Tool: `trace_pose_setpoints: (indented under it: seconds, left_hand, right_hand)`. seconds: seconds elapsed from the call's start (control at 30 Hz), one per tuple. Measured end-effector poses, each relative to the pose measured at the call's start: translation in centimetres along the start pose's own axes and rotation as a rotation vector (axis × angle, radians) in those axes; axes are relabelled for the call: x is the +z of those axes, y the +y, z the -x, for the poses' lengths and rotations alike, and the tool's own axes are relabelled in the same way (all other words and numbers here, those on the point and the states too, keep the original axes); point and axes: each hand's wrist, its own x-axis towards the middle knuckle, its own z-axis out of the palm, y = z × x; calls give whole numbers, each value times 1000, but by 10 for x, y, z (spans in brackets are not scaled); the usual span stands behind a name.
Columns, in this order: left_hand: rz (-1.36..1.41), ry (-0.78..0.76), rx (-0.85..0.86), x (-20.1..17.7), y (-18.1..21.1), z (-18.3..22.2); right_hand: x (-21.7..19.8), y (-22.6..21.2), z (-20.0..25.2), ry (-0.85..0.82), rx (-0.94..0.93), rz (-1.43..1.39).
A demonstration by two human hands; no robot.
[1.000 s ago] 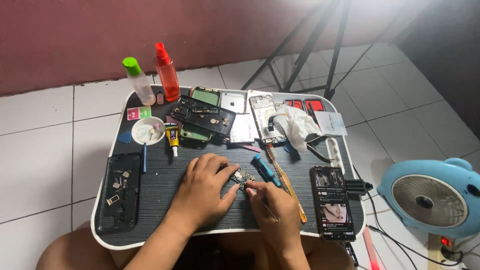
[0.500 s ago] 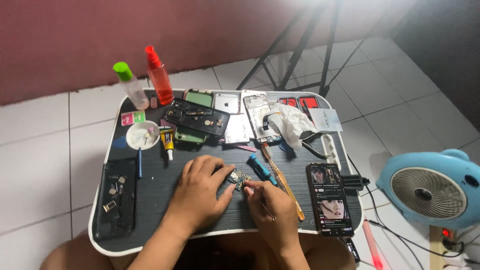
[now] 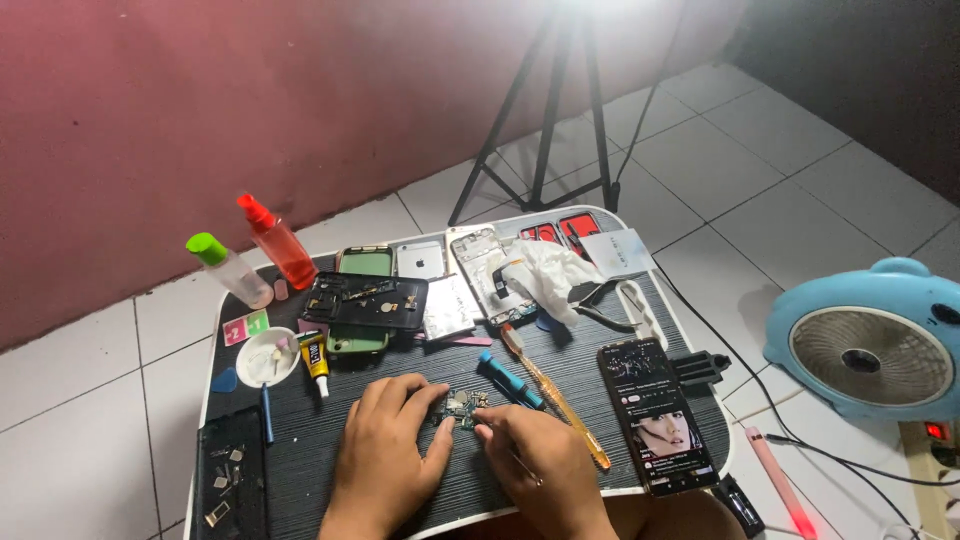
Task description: Using a precision tool to scrape or clean components on a mobile phone motherboard
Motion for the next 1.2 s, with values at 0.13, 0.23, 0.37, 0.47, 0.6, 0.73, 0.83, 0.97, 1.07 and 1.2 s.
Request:
trace_pose_setpoints:
  seconds: [0.13, 0.23, 0.37, 0.47, 0.6, 0.73, 0.83, 0.97, 1.07, 1.2]
  left_hand:
    - [14, -16, -51, 3, -4, -3]
    - [-24, -50, -79, 8, -2, -2]
    - [-87, 109, -10, 21, -6, 1]
    - [-85, 120, -12, 17, -3, 0]
    - [-54, 28, -44, 6, 4, -2]
    - [-62, -6, -90, 4, 9, -3]
    - [-58, -96, -161, 2, 9, -5]
    - [-49, 3, -93, 2, 10, -8]
    - [-37, -25, -94, -4, 15, -5]
    - [-31, 20, -64, -2, 14, -2]
  right_hand:
    - [3, 6, 1, 43, -36, -21]
    - [6, 11, 3, 56, -76, -47]
    - [6, 12, 2, 63, -98, -50]
    - [2, 8, 1, 46, -68, -66]
    - [-5, 5, -7, -125, 190, -89]
    - [-10, 3, -11, -179, 183, -121]
    - [-8, 2, -8, -138, 125, -84]
    - [-5, 6, -8, -61, -19, -94]
    - [-5, 1, -4, -16, -62, -82]
    - [-6, 1, -1, -37, -40, -61]
